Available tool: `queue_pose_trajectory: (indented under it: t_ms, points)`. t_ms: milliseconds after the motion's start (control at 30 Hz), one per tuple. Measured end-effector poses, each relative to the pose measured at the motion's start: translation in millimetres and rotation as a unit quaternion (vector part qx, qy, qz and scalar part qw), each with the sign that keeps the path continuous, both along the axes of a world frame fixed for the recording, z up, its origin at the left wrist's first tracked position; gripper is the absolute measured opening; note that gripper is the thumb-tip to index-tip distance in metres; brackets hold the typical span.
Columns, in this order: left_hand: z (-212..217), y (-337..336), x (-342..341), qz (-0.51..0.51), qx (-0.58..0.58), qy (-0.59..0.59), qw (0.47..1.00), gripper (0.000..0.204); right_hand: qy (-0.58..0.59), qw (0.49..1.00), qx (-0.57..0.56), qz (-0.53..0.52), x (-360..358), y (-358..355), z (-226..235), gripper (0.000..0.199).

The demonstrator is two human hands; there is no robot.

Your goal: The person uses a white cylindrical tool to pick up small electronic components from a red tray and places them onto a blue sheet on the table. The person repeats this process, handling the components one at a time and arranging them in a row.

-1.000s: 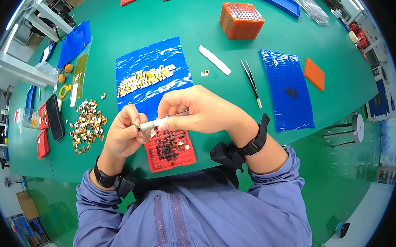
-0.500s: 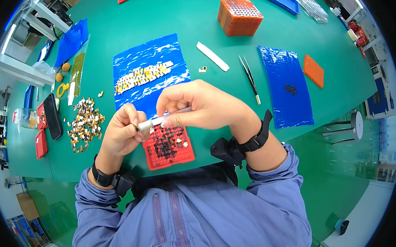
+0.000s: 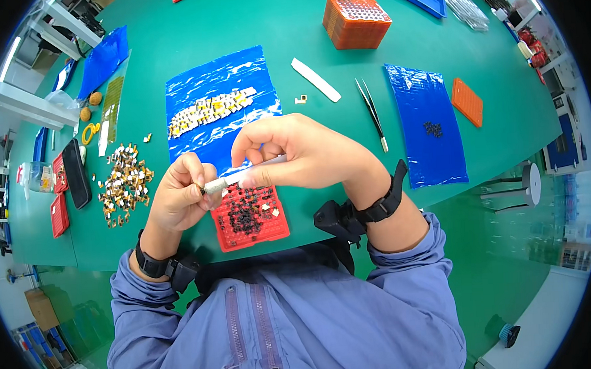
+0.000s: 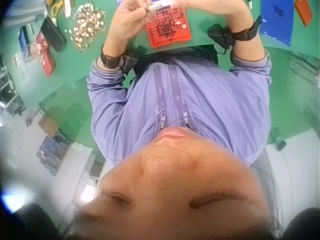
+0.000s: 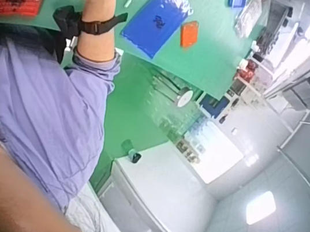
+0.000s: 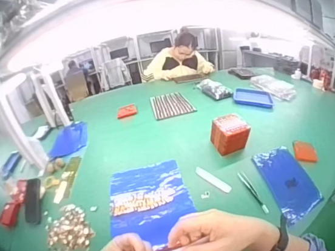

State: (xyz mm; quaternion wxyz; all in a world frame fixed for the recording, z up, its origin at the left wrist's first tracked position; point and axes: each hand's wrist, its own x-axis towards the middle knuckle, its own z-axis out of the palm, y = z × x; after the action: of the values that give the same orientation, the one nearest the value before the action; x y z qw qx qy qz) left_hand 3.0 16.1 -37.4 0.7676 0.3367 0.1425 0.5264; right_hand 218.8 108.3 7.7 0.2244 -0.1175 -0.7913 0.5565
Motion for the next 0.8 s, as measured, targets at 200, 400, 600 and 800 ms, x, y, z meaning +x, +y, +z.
queue_pose_trajectory:
  t_ms: [200, 400, 600, 800]
  points:
    - [2, 0, 2, 0.000, 0.003, 0.002, 1.000, 0.009, -0.006, 1.000, 0.025, 0.016, 1, 2, 1, 0.014]
    - [1, -1, 1, -0.001, -0.002, 0.012, 1.000, 0.010, -0.015, 0.999, -0.037, 0.020, 1, -1, -3, 0.014]
    - [1, -2, 2, 0.001, 0.002, 0.028, 1.000, 0.010, -0.129, 0.989, -0.073, 0.024, 4, -1, 15, 0.011]
    - [4, -3, 3, -0.006, 0.001, 0.057, 0.998, 0.009, -0.073, 0.997, 0.015, 0.019, 10, 7, 7, 0.013]
